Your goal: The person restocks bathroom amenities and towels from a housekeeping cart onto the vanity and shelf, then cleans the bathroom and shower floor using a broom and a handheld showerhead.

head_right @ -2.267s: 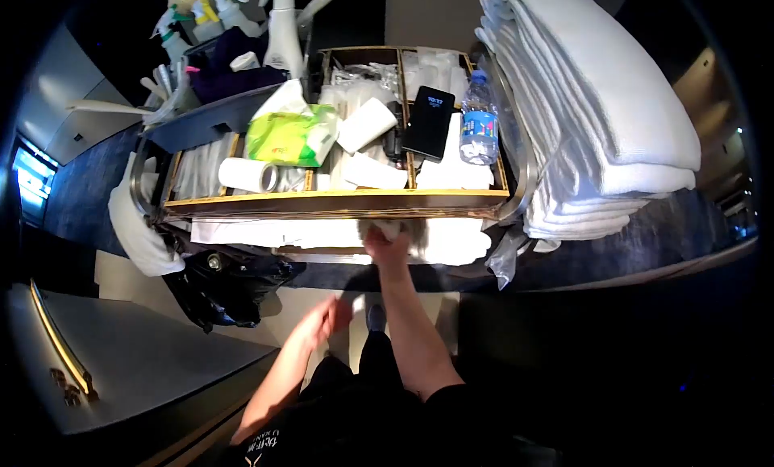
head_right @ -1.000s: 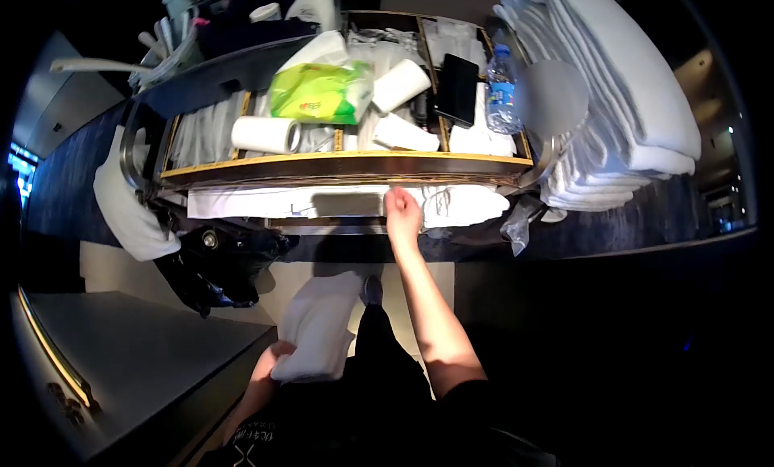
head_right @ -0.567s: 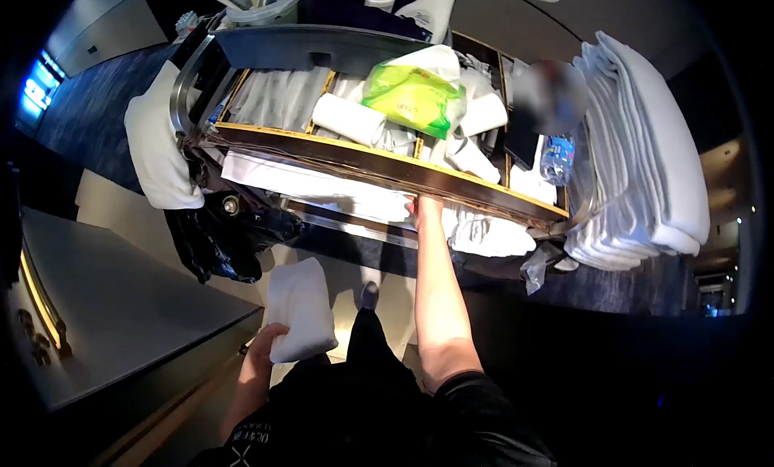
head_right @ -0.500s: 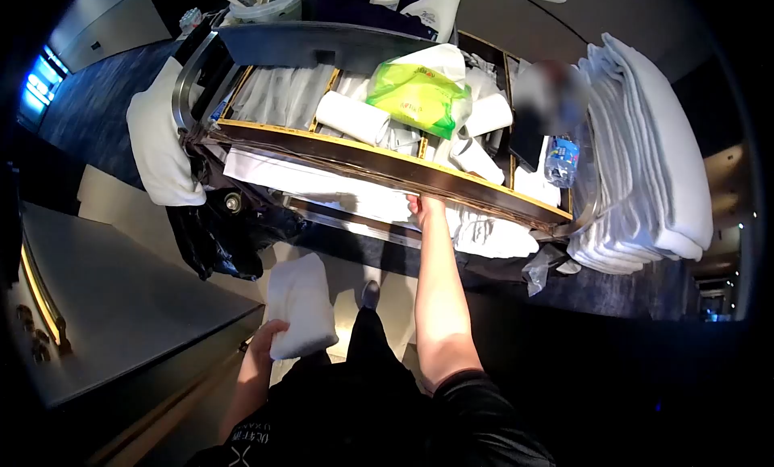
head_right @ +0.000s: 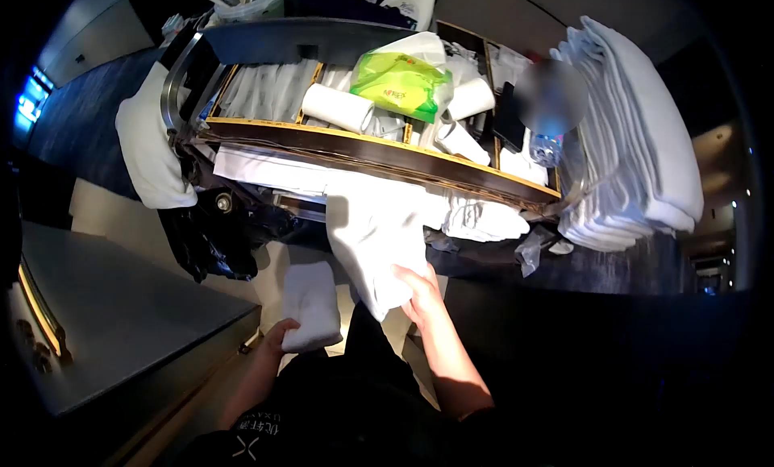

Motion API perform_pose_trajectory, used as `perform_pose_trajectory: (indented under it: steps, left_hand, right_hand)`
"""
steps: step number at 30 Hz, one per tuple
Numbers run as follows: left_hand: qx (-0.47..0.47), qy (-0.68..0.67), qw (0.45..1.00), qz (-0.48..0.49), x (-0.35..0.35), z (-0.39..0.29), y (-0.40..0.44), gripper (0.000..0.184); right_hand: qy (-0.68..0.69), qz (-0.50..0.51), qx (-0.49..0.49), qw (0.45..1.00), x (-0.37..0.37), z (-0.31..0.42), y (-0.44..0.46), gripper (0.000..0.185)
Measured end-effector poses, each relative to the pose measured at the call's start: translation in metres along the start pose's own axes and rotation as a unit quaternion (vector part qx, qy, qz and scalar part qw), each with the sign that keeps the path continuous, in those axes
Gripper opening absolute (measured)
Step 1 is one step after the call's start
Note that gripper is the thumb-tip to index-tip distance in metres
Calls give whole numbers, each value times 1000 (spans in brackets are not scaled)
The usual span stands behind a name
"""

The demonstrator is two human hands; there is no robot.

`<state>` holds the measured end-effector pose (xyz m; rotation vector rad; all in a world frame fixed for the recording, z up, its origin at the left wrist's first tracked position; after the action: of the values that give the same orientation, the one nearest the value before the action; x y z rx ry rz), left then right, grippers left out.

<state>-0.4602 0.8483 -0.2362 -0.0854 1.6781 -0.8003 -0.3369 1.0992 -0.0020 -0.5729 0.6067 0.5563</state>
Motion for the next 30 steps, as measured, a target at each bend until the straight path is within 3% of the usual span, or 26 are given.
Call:
perform_pose_trajectory:
  steps: [3, 4, 8, 10, 11, 12, 13, 15, 16, 17, 19, 21, 23, 24, 26, 27, 29, 30]
  left_hand:
    - [28, -62, 992, 105, -33, 8, 2, 49]
    - [31, -59, 991, 116, -39, 8, 1, 49]
    - [37, 6, 993, 112, -52, 4, -12, 48]
    - [59, 53, 990, 115, -66, 5, -10, 48]
    - [69, 82, 987, 120, -75, 6, -9, 48]
    - [74, 106, 984, 123, -86, 8, -7, 48]
    - [81, 130, 980, 128, -97, 13, -3, 48]
    - [103, 180, 969, 137, -122, 27, 6, 48]
    - [122, 207, 959, 148, -130, 44, 7, 47]
    - [132, 229, 951, 158, -139, 60, 6, 47]
    - [153, 265, 936, 175, -161, 94, 4, 47]
    - [182, 298, 916, 195, -182, 138, 2, 47]
    - [211, 325, 897, 215, -196, 182, -2, 47]
    - [217, 344, 885, 226, -204, 204, -8, 47]
    - [236, 364, 866, 248, -216, 250, -17, 46]
    - [244, 372, 858, 258, -220, 273, -22, 46]
    - [253, 387, 842, 279, -227, 324, -37, 46]
    - [258, 394, 834, 289, -230, 346, -44, 46]
  right_hand:
    - [-19, 52, 20, 998, -65, 16, 4, 38]
    - [-17, 70, 6, 997, -83, 13, 5, 48]
    - [23, 177, 36, 983, -155, 19, -22, 41]
    - [38, 88, 37, 995, -136, 3, -54, 44]
    - [19, 68, -19, 997, -113, -20, -73, 52]
    - [65, 80, -22, 994, -94, -45, -92, 49]
    - [8, -8, -70, 997, -45, -82, -117, 47]
    - [-35, -23, -71, 997, -20, -114, -176, 46]
    - [-13, -31, -119, 992, 19, -171, -198, 48]
    - [-242, 29, -135, 960, 34, -186, -213, 57]
    - [-439, 24, -131, 888, 34, -171, -257, 77]
    - [-414, -122, -73, 899, 40, -144, -304, 102]
    - [-258, -140, 64, 954, 40, -126, -314, 105]
    - [-257, -165, 89, 948, 40, -120, -333, 105]
    - [-158, -94, 136, 974, 10, -108, -364, 86]
    - [-161, -115, 154, 968, 22, -109, -386, 86]
    - [51, -57, 215, 974, 34, -130, -423, 68]
    - [91, -90, 239, 962, 48, -138, -436, 57]
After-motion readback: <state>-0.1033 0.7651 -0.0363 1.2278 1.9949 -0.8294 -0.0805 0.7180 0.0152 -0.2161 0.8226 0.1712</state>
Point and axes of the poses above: each hand's wrist, its own y-axis towards the middle knuckle, its own x-axis out of the back of the hand, z = x × y, the point moved 10 cm from there along y, towards the middle knuckle, and after that the axes turned 10 degrees about z, right-handed, at the moved point
